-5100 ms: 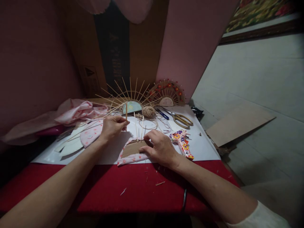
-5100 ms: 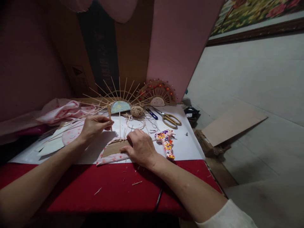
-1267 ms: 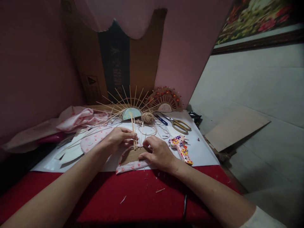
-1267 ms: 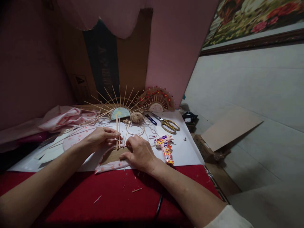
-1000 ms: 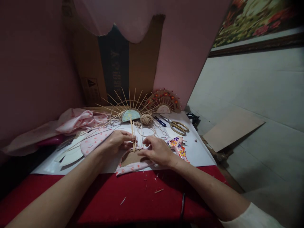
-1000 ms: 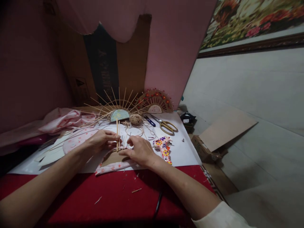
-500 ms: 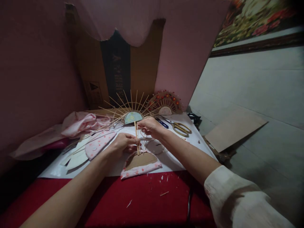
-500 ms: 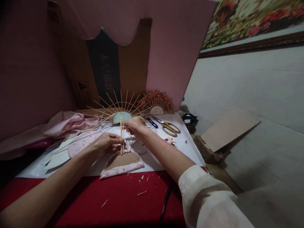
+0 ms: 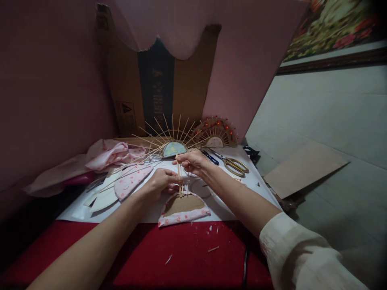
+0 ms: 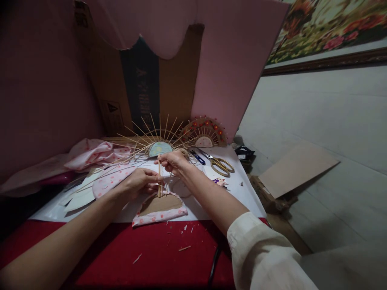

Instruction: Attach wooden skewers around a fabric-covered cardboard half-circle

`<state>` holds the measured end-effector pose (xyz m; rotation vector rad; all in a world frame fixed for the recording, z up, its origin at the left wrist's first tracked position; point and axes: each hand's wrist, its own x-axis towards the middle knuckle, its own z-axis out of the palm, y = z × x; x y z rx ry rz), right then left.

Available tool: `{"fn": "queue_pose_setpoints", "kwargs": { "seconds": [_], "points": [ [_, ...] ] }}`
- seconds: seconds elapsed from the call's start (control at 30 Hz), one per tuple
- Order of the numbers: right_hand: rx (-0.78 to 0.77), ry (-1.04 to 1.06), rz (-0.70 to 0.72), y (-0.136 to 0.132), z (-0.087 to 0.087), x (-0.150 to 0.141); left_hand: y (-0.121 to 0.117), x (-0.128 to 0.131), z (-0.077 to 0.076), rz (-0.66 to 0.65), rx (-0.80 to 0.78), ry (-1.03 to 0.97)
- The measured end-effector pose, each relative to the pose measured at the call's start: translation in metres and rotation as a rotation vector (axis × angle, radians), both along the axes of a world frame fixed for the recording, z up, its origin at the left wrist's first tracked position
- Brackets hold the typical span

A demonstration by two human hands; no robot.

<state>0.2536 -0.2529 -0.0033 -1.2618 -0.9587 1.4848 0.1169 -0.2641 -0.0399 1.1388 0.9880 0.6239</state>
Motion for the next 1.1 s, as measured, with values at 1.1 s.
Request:
{"fn": "queue_pose_setpoints", "kwargs": {
  "seconds": [1.1],
  "points": [
    [0.274,-0.051,-0.094,0.006,-0.008,-0.005,0.002,-0.01,0.018,0.078,0.186,-0.019]
  ]
}}
